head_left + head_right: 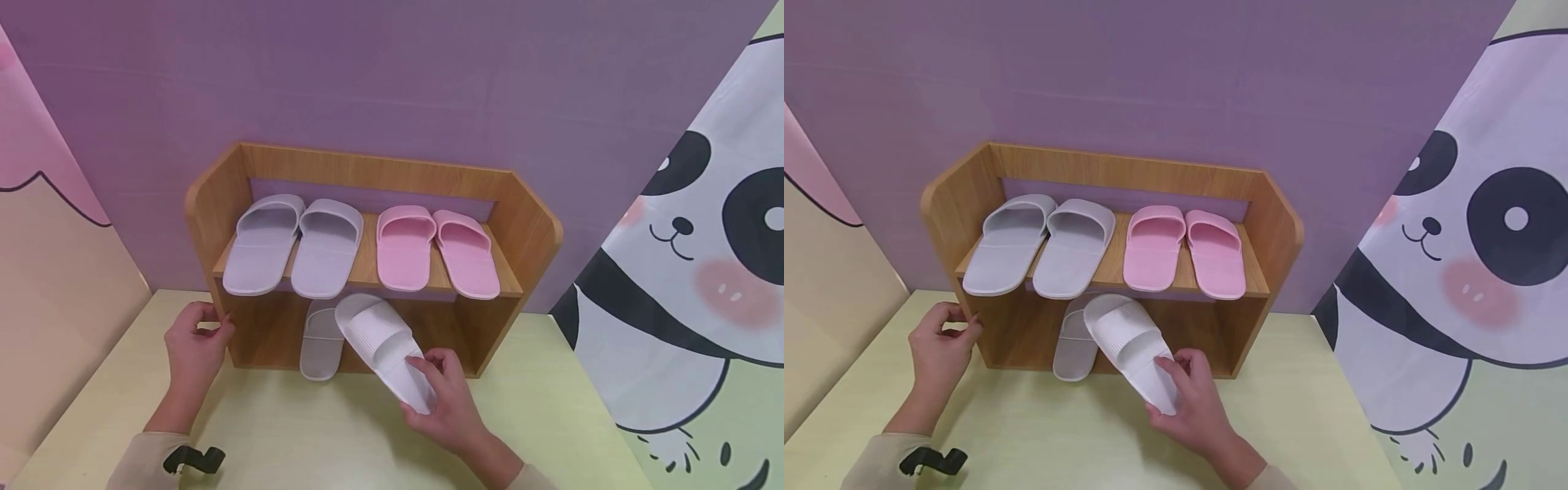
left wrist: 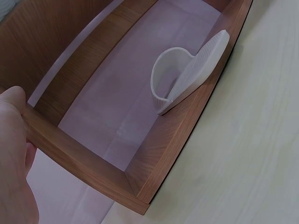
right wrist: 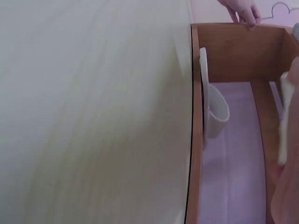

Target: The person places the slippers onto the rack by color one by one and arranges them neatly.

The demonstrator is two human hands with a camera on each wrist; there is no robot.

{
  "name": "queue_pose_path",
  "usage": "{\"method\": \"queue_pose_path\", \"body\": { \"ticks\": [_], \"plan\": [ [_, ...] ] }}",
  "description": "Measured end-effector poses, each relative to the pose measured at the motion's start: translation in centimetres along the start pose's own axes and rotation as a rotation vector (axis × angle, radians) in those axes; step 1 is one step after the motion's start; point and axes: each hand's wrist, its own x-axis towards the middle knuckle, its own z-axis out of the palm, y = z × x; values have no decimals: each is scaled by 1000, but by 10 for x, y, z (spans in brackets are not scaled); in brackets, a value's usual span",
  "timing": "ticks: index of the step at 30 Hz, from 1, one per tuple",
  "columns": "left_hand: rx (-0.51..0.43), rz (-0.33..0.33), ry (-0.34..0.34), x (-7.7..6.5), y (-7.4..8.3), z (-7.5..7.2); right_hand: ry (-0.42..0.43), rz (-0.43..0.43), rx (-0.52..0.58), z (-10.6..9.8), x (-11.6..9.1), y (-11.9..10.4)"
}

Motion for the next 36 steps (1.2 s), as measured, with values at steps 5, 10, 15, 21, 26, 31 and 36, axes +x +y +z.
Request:
{"method": "queue_pose_path", "body": {
  "ticks": [5, 10, 15, 21, 26, 31, 36],
  "plan": [
    [-1, -3, -1, 0, 0, -1, -5, 94, -38, 11, 4, -4],
    [-4, 0, -5, 0, 0, 0, 21, 117, -75, 20, 7, -3],
    [-3, -8, -9, 1, 1, 0, 27, 138, -94, 27, 10, -3],
    [2, -25, -16, 0, 1, -1, 7, 239, -128, 35, 15, -3],
    [3, -31, -19, 0, 1, 0, -12, 340, -133, 44, 15, 1],
    [9, -36, -24, 1, 1, 0, 9, 368, -164, 52, 17, 4],
    [17, -46, -29, 0, 3, -1, -12, 432, -178, 59, 21, 6]
  ]
}}
